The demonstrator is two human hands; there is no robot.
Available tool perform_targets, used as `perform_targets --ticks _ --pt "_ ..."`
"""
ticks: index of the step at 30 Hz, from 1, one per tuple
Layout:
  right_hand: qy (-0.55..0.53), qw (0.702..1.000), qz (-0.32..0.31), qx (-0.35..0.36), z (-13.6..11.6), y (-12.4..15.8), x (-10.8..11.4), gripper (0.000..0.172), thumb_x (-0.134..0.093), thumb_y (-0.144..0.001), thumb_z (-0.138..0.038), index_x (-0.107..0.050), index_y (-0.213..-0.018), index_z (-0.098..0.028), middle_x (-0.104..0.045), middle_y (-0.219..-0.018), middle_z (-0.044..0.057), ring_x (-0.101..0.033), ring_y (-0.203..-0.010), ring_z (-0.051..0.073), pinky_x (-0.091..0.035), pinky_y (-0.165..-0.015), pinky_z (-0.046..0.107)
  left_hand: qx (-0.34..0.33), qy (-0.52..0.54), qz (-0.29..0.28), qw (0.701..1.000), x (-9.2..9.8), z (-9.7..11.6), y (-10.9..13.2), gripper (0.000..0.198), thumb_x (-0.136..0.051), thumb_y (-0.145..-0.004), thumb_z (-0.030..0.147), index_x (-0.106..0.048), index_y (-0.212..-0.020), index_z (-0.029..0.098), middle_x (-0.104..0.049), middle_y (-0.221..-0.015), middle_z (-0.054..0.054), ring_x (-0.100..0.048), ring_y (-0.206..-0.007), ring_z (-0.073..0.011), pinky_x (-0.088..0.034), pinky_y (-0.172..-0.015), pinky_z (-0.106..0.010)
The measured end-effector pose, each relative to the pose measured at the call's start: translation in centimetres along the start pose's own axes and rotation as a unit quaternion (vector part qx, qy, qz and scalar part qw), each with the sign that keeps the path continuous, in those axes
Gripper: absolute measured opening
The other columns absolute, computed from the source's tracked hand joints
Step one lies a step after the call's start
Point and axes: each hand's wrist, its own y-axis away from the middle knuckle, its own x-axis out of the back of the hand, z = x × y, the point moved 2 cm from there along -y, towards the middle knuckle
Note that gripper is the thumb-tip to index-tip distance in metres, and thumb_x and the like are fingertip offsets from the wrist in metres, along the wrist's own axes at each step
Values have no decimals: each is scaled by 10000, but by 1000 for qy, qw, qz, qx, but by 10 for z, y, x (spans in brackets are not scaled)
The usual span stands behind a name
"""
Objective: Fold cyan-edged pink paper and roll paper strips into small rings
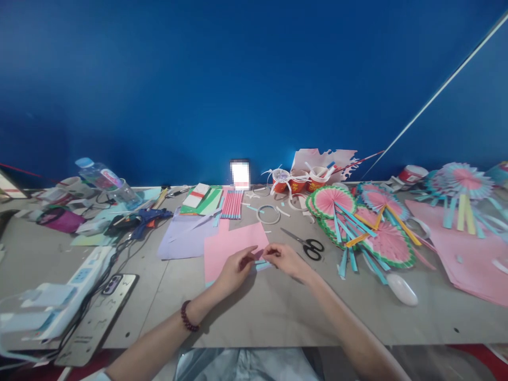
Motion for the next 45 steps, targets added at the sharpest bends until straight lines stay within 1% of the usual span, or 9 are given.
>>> perform_targets --ticks 4,9,17,21,24,31,37,40,45 --pt "-5 1000 -29 4 0 2 3 228 -617 -743 -378 -638 -811 -161 -538 -664 -16 -450 -603 110 -316 -552 238 9 6 -4 1000 0 0 0 509 -479 -767 50 -588 -1240 203 -706 -954 -47 -647 -871 -163 -495 -844 -308" --pt "-20 997 -65 28 4 -2 5 374 -672 -725 -334 -570 -1050 -178 -559 -722 -19 -495 -662 125 -360 -620 256 3 17 -7 1000 1 2 -1 507 -489 -764 53 -594 -1232 216 -709 -943 -40 -646 -840 -165 -501 -810 -305" --pt "-7 993 -116 37 4 -18 8 393 -671 -700 -264 -509 -1047 -180 -592 -727 -20 -512 -667 127 -379 -636 264 9 35 -20 999 4 10 -1 492 -479 -771 60 -573 -1232 204 -703 -906 -41 -645 -818 -176 -490 -789 -310" --pt "18 990 -136 27 -3 -19 8 438 -662 -704 -288 -465 -1085 -201 -570 -689 -49 -469 -603 107 -348 -583 242 30 83 -13 996 4 13 -1 344 -477 -802 87 -516 -1120 214 -702 -896 -29 -653 -885 -171 -478 -794 -292" --pt "24 990 -135 30 -1 -19 8 442 -654 -712 -289 -452 -1095 -204 -566 -689 -52 -461 -596 102 -339 -571 233 32 96 -11 995 4 13 0 246 -474 -809 84 -462 -1015 219 -700 -902 -35 -652 -894 -167 -468 -785 -286" --pt "25 990 -139 31 4 -22 9 476 -673 -716 -303 -444 -1123 -210 -566 -677 -63 -452 -567 92 -323 -544 223 31 96 -19 995 1 4 0 282 -467 -822 90 -402 -1059 229 -697 -900 -35 -649 -910 -170 -463 -790 -299" --pt "15 990 -140 31 4 -22 8 464 -665 -717 -272 -444 -1120 -205 -548 -665 -68 -444 -565 90 -322 -547 223 37 96 -21 994 3 9 0 279 -471 -822 101 -405 -1058 234 -690 -875 -23 -649 -957 -175 -461 -825 -310" --pt "16 991 -133 27 3 -21 7 473 -663 -715 -273 -440 -1126 -199 -538 -658 -71 -425 -559 90 -311 -539 220 35 103 -18 994 3 12 0 278 -478 -818 99 -416 -1055 231 -692 -884 -25 -653 -918 -169 -464 -811 -306" --pt "20 991 -127 27 1 -20 5 459 -665 -725 -302 -446 -1115 -202 -536 -666 -72 -421 -565 86 -307 -540 211 52 89 -2 995 1 15 -1 260 -562 -791 154 -453 -1018 219 -678 -809 3 -639 -764 -145 -455 -695 -257"
